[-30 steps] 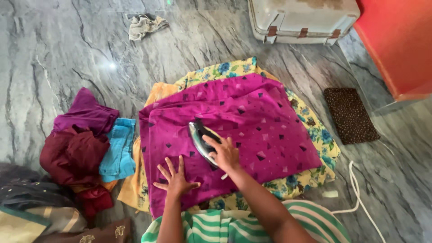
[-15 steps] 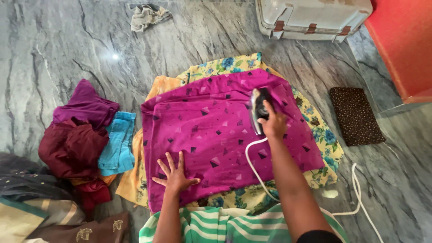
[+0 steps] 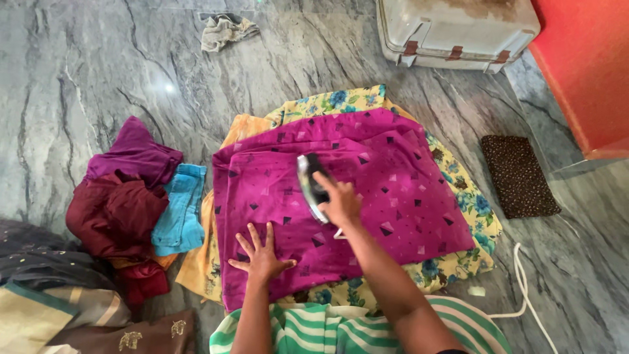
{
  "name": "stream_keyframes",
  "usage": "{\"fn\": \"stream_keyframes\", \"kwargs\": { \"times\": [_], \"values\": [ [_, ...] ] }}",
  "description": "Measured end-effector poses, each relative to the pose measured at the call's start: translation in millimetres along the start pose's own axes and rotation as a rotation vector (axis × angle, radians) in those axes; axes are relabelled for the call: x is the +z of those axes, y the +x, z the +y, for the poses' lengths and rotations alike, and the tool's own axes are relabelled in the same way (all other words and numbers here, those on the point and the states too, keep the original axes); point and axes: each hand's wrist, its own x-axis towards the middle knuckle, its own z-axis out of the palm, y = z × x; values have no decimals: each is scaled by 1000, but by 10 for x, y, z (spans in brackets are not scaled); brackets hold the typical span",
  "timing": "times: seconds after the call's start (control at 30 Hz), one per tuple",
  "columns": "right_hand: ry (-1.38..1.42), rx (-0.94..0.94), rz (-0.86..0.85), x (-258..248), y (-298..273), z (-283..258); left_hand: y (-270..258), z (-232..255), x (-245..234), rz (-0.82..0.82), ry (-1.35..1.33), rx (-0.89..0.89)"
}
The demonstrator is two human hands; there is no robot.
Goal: The person irons a magenta patterned fabric on a floral mat using a handheld iron. They repeatedly smooth the fabric with their hands and move the iron across the surface to remove wrinkles.
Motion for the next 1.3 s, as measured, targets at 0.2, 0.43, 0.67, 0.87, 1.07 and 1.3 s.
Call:
{"fn": "stream_keyframes", "kwargs": {
  "times": [0.2,0.43,0.67,0.87,1.07,1.3],
  "values": [
    [-88,-60,-65,-160,-77,43,48,-34,41,6,3,-13],
    [602,-191,-203,-326,582,1572,170,-82,269,206,35,14],
    [191,19,544,-299,1864,2841,309,-104,482,682,68,134],
    [208,236,323,-96,2242,3168,362,-102,475,768,65,157],
    [215,-29,700,-439,2476,3486,414,-90,430,737,80,138],
    [769,529,599,-563,2663,3412,401,-88,397,643,104,86]
  ]
}}
